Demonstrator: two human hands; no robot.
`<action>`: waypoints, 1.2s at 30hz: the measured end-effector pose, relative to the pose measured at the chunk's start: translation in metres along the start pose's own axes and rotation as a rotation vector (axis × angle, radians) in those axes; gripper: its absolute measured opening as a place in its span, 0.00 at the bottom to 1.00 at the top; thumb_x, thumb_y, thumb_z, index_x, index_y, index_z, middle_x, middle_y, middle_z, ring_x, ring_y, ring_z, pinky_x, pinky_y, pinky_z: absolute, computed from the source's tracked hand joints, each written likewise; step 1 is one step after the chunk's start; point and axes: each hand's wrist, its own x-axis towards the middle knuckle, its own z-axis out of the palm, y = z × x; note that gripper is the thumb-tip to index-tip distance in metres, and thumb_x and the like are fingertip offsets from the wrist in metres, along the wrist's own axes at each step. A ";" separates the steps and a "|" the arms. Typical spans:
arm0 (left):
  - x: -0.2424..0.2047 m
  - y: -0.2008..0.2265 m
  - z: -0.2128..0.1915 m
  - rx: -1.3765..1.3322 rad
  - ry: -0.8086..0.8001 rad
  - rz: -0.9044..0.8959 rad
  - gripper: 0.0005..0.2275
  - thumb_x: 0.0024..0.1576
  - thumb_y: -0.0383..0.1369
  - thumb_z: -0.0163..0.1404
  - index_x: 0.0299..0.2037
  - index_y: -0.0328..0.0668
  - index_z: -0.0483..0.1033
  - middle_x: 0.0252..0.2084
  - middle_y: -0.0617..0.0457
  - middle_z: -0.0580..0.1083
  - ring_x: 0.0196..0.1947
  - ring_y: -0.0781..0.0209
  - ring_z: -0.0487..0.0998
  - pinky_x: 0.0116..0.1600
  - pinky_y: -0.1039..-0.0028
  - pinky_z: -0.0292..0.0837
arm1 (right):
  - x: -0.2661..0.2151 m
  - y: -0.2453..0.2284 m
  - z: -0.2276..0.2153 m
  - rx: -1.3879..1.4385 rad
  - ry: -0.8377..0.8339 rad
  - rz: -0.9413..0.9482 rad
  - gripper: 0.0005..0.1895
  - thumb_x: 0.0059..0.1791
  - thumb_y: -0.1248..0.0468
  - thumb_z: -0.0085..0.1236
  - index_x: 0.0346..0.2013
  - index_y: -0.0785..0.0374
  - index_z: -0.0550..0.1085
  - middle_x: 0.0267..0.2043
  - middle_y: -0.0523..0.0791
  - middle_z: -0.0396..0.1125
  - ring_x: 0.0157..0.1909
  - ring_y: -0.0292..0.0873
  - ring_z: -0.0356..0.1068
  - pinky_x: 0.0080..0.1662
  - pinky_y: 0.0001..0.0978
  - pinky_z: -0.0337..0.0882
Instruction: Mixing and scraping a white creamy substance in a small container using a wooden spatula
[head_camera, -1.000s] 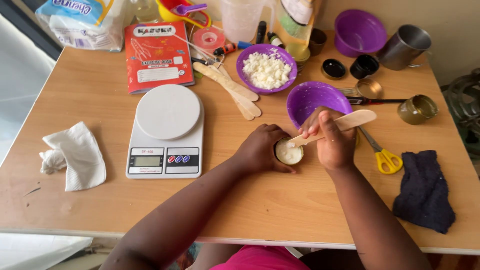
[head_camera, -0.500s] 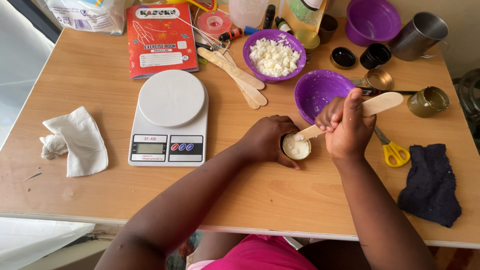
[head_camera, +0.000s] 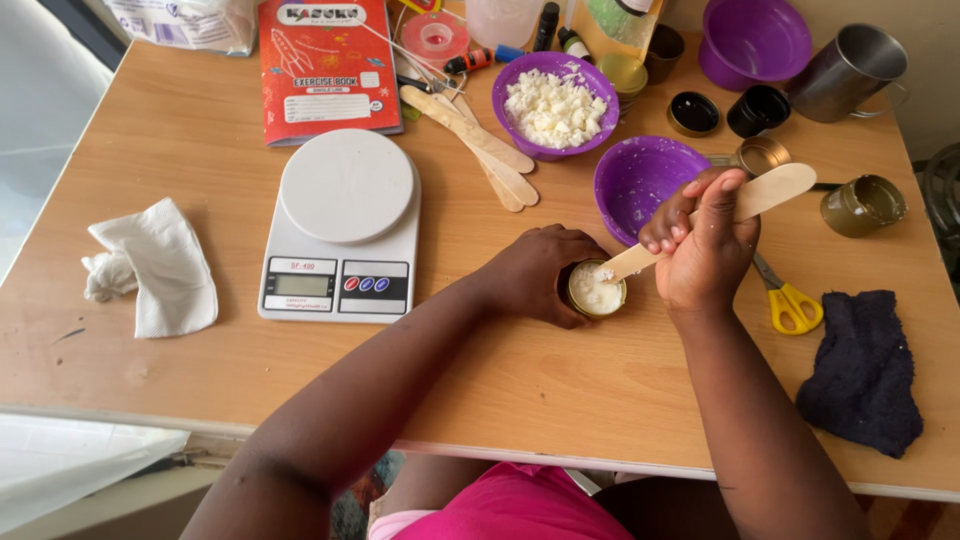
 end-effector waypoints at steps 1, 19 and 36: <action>0.002 -0.001 0.001 0.000 0.005 -0.006 0.34 0.33 0.49 0.63 0.50 0.45 0.71 0.47 0.50 0.72 0.49 0.46 0.74 0.49 0.61 0.69 | 0.000 0.000 -0.001 0.002 -0.007 0.004 0.22 0.53 0.44 0.40 0.31 0.60 0.60 0.12 0.41 0.44 0.11 0.35 0.51 0.20 0.23 0.59; 0.013 -0.013 0.005 0.095 -0.120 0.057 0.35 0.29 0.57 0.63 0.45 0.50 0.73 0.42 0.53 0.74 0.42 0.54 0.73 0.46 0.71 0.66 | -0.004 -0.011 0.005 0.071 0.030 0.112 0.23 0.47 0.43 0.45 0.23 0.59 0.60 0.14 0.44 0.49 0.14 0.38 0.49 0.20 0.26 0.54; 0.007 -0.002 -0.002 -0.006 -0.010 0.052 0.37 0.29 0.57 0.64 0.45 0.38 0.74 0.43 0.46 0.74 0.45 0.43 0.75 0.45 0.61 0.74 | 0.003 0.011 -0.008 0.040 -0.067 -0.083 0.25 0.56 0.49 0.36 0.23 0.64 0.60 0.09 0.47 0.49 0.10 0.41 0.56 0.17 0.26 0.61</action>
